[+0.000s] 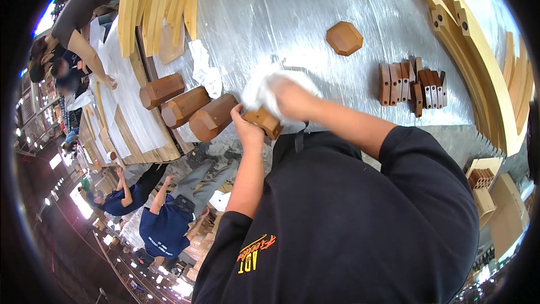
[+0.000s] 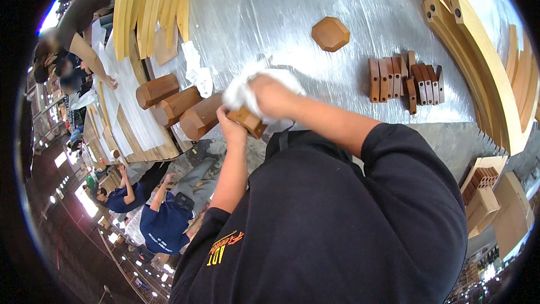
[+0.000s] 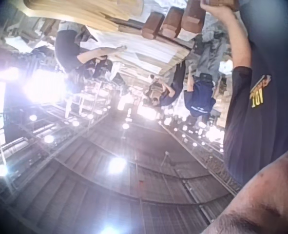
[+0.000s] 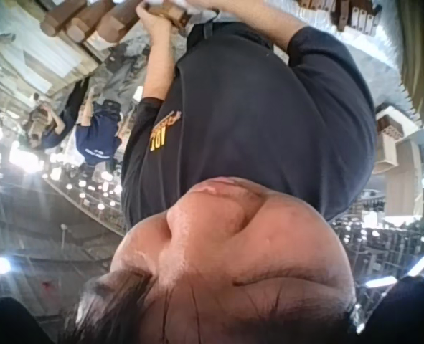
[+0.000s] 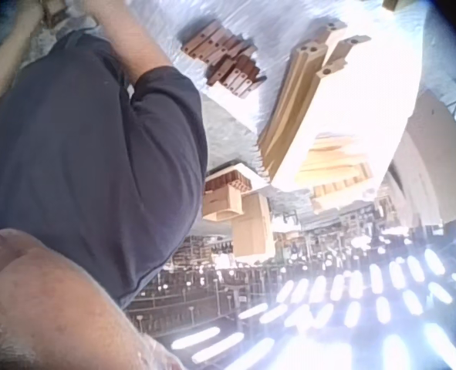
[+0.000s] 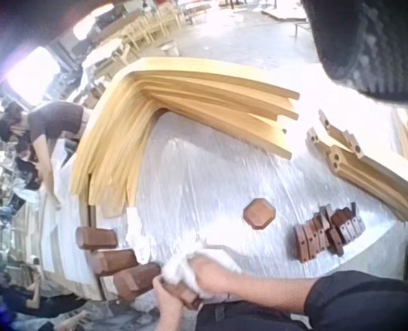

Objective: The person wipes small wooden blocks with a white cloth on a plastic-covered table. They handle the blocks one at a time, turning them over to wipe multiple sides, then place them back on the table.

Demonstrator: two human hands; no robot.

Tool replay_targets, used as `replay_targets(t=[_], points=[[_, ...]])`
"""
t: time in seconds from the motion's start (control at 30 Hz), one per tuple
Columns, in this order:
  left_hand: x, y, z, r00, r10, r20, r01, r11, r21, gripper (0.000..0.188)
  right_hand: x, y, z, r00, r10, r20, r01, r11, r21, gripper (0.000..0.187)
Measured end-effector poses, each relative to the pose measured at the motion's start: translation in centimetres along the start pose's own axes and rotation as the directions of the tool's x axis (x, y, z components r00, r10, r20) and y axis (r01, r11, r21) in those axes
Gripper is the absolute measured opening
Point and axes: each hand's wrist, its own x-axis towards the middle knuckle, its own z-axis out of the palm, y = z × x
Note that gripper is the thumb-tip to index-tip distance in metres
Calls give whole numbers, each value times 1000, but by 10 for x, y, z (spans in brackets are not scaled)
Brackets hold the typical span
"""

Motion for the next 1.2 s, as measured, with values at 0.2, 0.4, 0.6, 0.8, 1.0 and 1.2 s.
replay_targets(t=[0.2,0.4,0.6,0.8,1.0,1.2], points=[[-3,33,6,921,378,93,-389,894,222,39,14,41,-18,905,416,-92,-336,830,446,33],[-13,0,21,981,-185,62,189,815,-547,48,-26,-8,5,953,-231,-194,237,971,7,41],[3,35,12,928,344,145,-347,938,-2,37,9,47,-27,944,328,33,-324,903,283,34],[26,9,16,949,212,235,-67,860,-506,39,-2,36,-6,961,-11,-277,36,996,85,37],[27,-1,-3,919,379,110,-377,925,-40,27,-12,-24,20,983,60,-173,-41,993,109,31],[22,54,-1,902,393,176,-424,883,201,35,37,49,-34,912,368,-181,-334,923,191,34]])
